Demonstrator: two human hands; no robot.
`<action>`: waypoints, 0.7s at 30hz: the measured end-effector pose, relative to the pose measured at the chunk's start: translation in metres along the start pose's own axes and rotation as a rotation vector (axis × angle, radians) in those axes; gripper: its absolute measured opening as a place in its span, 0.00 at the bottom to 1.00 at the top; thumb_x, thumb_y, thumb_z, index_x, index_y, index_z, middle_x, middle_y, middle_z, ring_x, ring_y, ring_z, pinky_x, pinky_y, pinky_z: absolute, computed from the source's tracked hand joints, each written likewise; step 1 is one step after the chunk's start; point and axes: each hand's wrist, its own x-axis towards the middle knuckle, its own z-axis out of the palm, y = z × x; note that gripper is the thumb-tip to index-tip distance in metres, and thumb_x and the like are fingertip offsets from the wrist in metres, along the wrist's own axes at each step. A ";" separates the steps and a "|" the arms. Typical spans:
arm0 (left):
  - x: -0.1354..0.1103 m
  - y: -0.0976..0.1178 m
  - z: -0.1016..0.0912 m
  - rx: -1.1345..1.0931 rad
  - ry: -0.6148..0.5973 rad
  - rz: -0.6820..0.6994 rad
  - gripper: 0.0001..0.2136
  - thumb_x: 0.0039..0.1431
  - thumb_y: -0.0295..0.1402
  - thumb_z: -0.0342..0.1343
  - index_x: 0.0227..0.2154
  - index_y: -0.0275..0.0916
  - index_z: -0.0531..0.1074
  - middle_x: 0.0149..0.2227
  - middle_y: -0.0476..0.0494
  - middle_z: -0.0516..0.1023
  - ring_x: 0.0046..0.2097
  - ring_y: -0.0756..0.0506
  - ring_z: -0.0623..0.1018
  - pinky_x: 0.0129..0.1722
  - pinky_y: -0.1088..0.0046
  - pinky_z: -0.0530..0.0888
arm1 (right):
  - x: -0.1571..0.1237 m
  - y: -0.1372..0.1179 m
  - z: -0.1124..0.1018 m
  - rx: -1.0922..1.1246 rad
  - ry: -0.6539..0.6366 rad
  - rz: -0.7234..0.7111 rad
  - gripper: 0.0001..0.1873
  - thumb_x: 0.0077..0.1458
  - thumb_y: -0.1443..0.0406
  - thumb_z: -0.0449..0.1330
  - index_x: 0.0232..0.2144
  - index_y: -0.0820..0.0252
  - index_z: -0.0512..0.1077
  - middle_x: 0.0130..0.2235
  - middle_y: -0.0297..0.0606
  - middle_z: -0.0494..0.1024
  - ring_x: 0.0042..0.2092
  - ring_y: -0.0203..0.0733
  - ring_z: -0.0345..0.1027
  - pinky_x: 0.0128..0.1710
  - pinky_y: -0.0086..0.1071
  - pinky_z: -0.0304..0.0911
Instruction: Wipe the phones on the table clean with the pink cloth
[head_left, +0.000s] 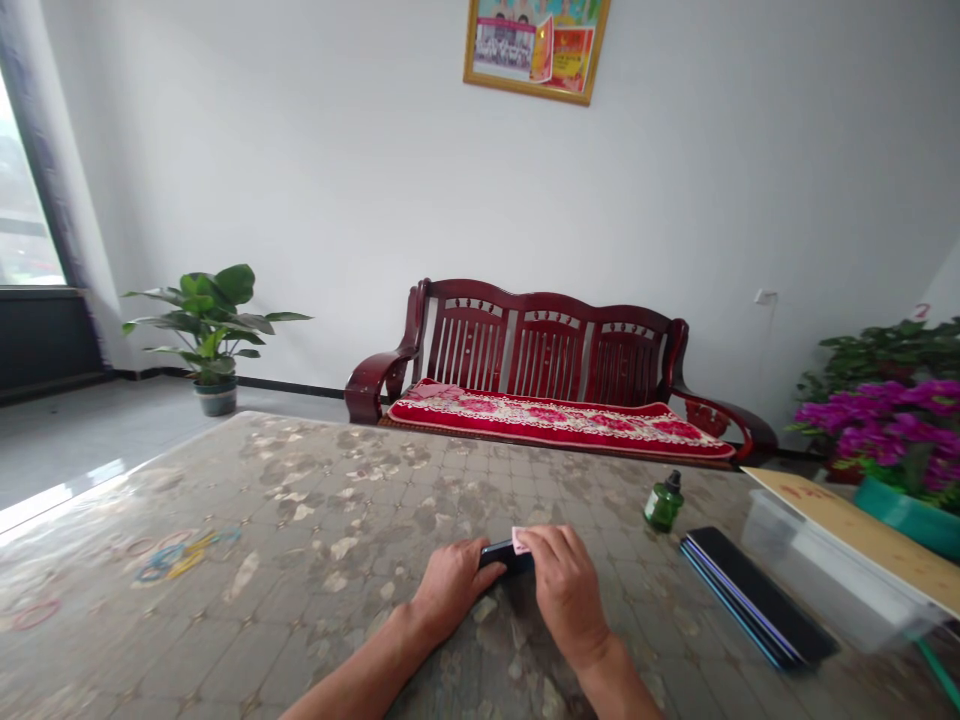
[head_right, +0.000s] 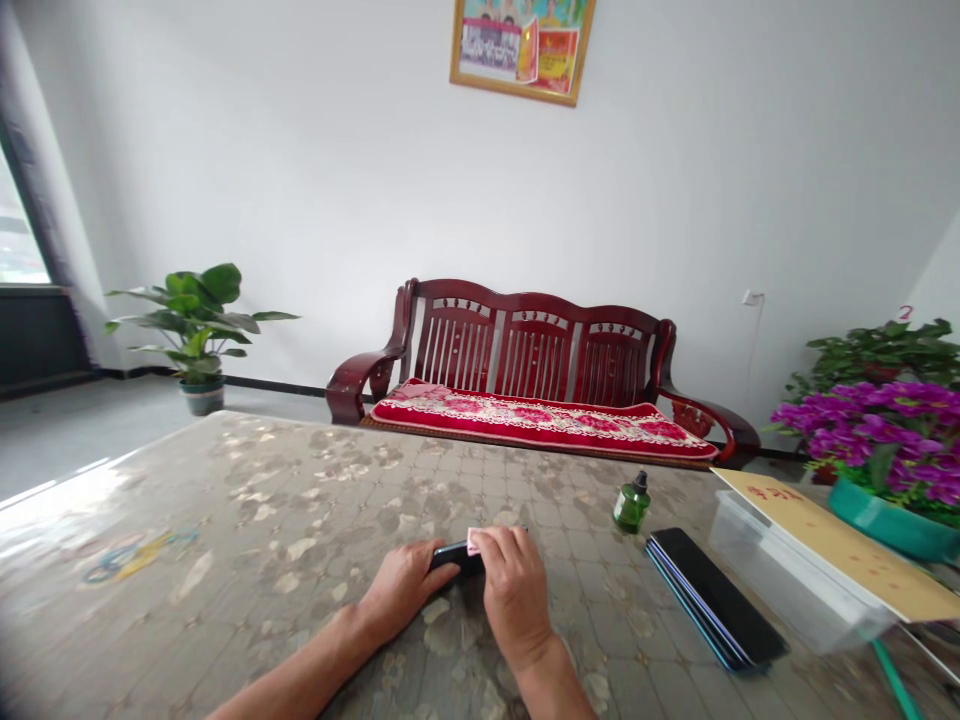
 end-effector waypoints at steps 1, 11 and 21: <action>0.000 0.001 0.000 0.013 0.004 -0.007 0.10 0.64 0.41 0.53 0.33 0.40 0.72 0.34 0.46 0.80 0.38 0.44 0.79 0.35 0.76 0.68 | -0.001 0.006 -0.003 -0.022 0.017 0.019 0.13 0.63 0.71 0.52 0.44 0.54 0.74 0.37 0.37 0.77 0.39 0.42 0.67 0.42 0.36 0.62; -0.002 0.003 0.001 -0.039 0.026 0.051 0.09 0.65 0.39 0.53 0.35 0.40 0.73 0.36 0.47 0.80 0.39 0.45 0.79 0.36 0.77 0.68 | 0.001 -0.021 0.009 0.002 0.031 0.014 0.11 0.64 0.69 0.52 0.41 0.55 0.74 0.36 0.36 0.76 0.38 0.40 0.66 0.41 0.34 0.61; -0.003 0.005 -0.003 0.033 -0.001 0.003 0.11 0.65 0.41 0.52 0.33 0.39 0.72 0.34 0.46 0.80 0.38 0.44 0.79 0.36 0.76 0.68 | -0.003 0.009 -0.004 -0.079 0.040 0.095 0.12 0.64 0.71 0.51 0.39 0.56 0.73 0.37 0.37 0.77 0.38 0.42 0.65 0.39 0.35 0.61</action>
